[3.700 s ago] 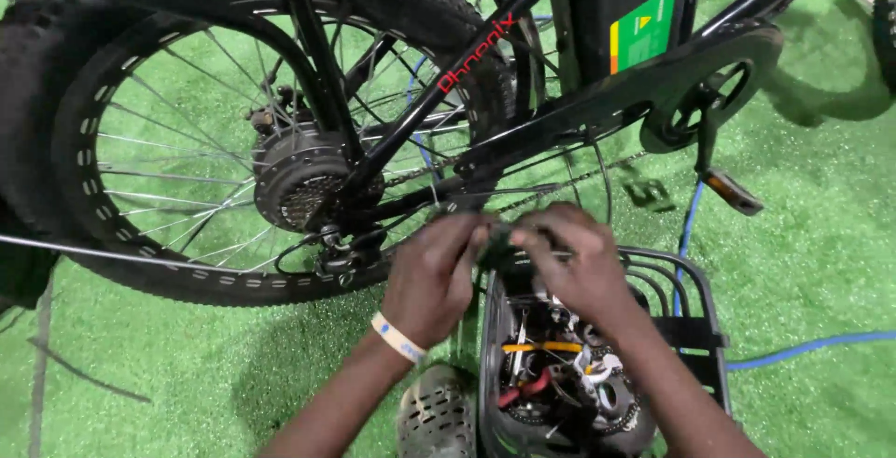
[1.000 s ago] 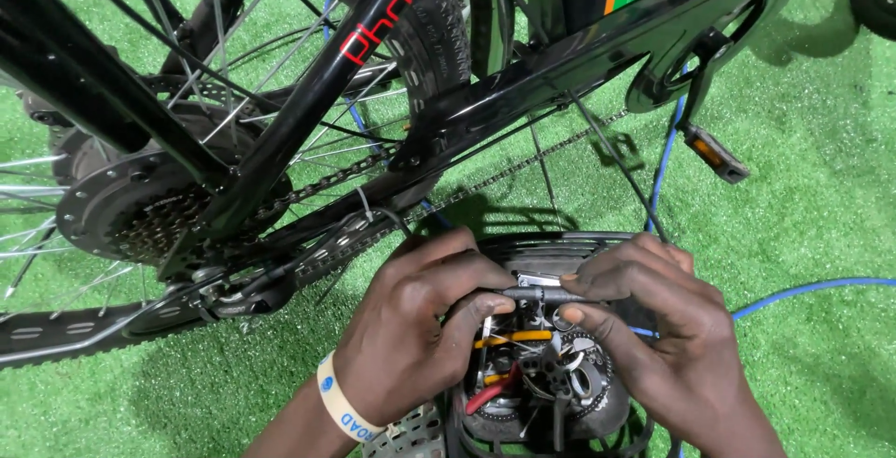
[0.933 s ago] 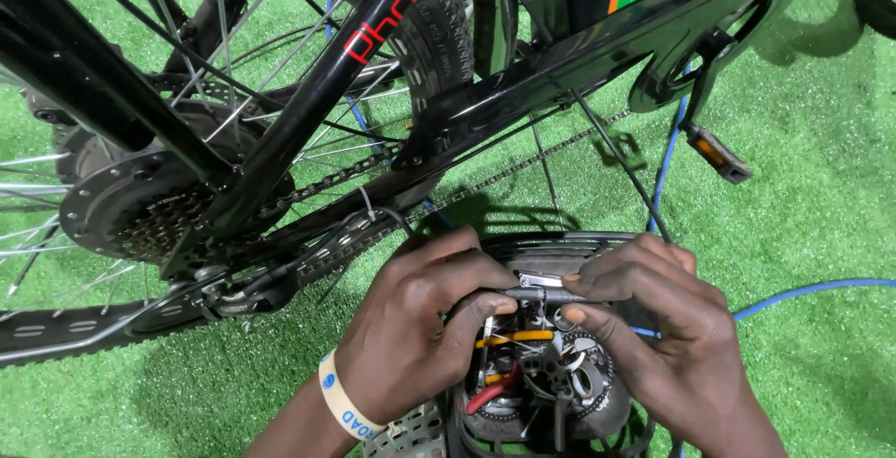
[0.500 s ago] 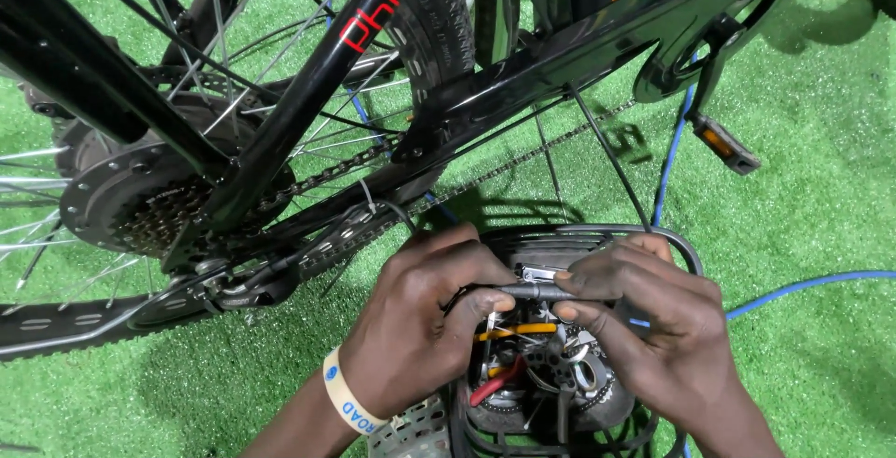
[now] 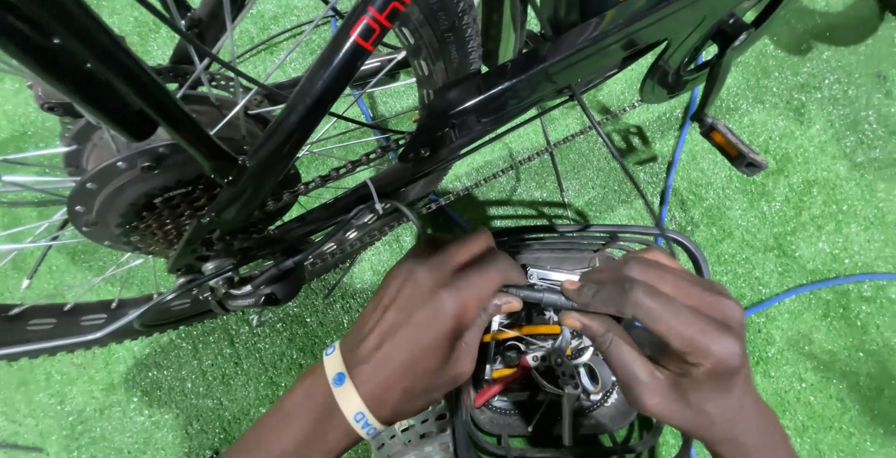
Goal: The person connects electrical wires on the handlebar area of an electric bicycle. They then move to the rear wheel and use zip ties to secure a cable along the frame, using pliers to trim the excess length of the ties.
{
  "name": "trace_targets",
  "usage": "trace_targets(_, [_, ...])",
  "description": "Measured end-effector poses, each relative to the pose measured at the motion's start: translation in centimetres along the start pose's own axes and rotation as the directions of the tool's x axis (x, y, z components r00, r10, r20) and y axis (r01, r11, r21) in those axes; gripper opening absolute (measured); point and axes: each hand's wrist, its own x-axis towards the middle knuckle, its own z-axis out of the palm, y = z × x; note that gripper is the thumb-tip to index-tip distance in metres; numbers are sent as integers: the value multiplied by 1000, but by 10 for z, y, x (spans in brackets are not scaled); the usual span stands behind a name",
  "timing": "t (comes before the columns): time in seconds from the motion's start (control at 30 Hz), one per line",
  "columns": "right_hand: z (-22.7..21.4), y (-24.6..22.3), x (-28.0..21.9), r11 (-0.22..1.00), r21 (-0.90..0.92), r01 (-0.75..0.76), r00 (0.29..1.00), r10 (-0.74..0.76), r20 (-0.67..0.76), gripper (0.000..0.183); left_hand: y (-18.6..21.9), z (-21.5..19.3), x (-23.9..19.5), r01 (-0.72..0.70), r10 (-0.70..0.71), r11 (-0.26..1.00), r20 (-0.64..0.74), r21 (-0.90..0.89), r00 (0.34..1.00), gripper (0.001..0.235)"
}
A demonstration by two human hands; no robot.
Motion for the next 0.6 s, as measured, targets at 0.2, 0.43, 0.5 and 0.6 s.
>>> trace_targets(0.2, [-24,-2,6,977,43,-208,957,194,214,23,-6,-1,9,-202,205,971,-9,131,979,6])
trace_targets(0.43, [-16,0,6,986,-97,-136,854,167,493,21,-22,-10,1,-222,222,975,112,-9,969,12])
trace_targets(0.5, [-6,0,6,993,-56,-108,880,121,459,19,-28,-8,-2,-179,165,983,246,36,955,18])
trace_targets(0.6, [2,3,8,997,-2,-79,904,72,420,20,-31,-8,-2,-183,174,983,183,33,968,28])
